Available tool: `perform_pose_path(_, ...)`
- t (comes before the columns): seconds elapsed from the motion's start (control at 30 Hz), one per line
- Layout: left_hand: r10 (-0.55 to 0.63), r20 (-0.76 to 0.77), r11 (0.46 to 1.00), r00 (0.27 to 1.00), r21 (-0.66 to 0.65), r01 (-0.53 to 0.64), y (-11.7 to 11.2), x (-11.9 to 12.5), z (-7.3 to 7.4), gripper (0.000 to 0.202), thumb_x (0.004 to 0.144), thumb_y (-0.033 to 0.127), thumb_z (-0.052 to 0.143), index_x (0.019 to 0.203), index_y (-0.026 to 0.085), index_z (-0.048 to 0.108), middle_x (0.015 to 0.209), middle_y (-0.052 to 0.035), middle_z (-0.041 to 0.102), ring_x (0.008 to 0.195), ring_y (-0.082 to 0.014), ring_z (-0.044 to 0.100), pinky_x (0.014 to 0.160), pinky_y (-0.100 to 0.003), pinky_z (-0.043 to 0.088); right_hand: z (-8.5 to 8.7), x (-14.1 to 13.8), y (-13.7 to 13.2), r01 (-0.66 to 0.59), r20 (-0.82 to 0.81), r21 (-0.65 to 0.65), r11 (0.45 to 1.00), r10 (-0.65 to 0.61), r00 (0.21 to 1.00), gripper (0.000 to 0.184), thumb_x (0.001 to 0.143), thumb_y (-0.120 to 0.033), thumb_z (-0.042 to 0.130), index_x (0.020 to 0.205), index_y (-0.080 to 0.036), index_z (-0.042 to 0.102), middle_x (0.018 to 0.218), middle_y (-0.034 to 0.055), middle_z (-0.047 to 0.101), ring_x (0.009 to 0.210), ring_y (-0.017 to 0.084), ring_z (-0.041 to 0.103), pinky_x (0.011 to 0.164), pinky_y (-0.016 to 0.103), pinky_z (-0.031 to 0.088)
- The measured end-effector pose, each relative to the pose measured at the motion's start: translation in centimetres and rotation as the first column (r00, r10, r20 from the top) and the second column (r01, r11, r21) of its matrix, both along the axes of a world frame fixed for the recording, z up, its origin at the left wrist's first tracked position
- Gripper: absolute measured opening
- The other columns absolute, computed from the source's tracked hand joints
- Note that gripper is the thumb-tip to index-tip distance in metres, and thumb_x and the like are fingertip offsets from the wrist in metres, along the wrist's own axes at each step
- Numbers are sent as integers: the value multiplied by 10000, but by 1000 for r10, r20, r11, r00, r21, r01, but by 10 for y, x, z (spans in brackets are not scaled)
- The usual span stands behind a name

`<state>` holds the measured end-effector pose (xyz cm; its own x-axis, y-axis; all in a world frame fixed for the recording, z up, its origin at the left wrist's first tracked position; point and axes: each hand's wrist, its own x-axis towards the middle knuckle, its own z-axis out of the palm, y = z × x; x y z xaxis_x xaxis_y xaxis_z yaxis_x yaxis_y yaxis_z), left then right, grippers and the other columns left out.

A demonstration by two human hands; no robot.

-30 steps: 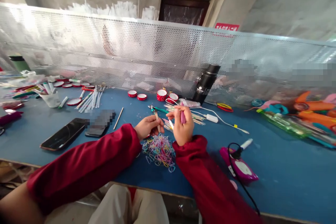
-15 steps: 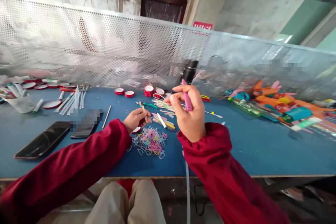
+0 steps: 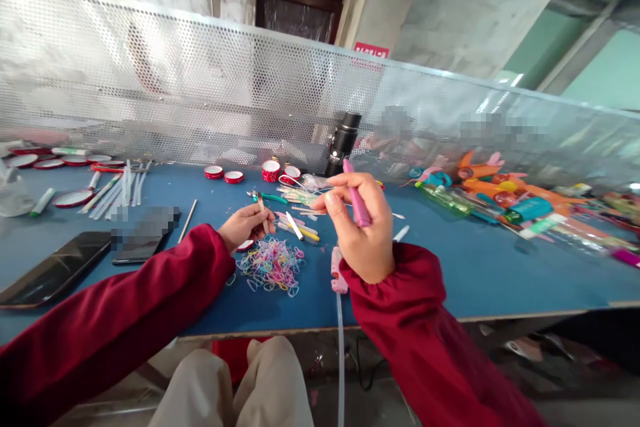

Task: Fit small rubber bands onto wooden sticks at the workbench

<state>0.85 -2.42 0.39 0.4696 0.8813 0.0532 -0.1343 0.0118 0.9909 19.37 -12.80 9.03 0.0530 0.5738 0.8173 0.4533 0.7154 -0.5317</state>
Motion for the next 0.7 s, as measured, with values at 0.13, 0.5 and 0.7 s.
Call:
perform_pose_path(0.13, 11, 2, 1000, 1000, 28, -11, 0, -1, 3, 220, 872, 345, 505, 824, 138, 561, 648, -15, 636, 419, -45, 463, 402, -165, 292, -3, -25, 37, -148, -47, 60, 987, 151, 987, 306, 953, -434, 401, 1078, -230, 592, 722, 1, 673, 613, 144, 636, 644, 346, 545)
perform_pose_path(0.5, 51, 72, 999, 996, 9, -52, 0, 4, 1, 195, 876, 314, 456, 814, 147, 536, 620, -5, 611, 404, -55, 453, 400, -179, 273, -62, -33, 83, -14, 244, 317, 948, -68, 968, 249, 809, -167, 589, 1036, -260, 637, 907, 20, 692, 856, 217, 636, 929, 504, 435)
perform_pose_path(0.7, 51, 79, 999, 996, -6, -50, -3, 5, 0, 199, 854, 331, 518, 765, 154, 532, 589, 10, 583, 419, -55, 469, 415, -178, 297, -67, -36, 75, 31, 239, 340, 940, -118, 964, 261, 779, -156, 585, 1014, -268, 598, 847, 6, 677, 799, 211, 640, 997, 528, 395)
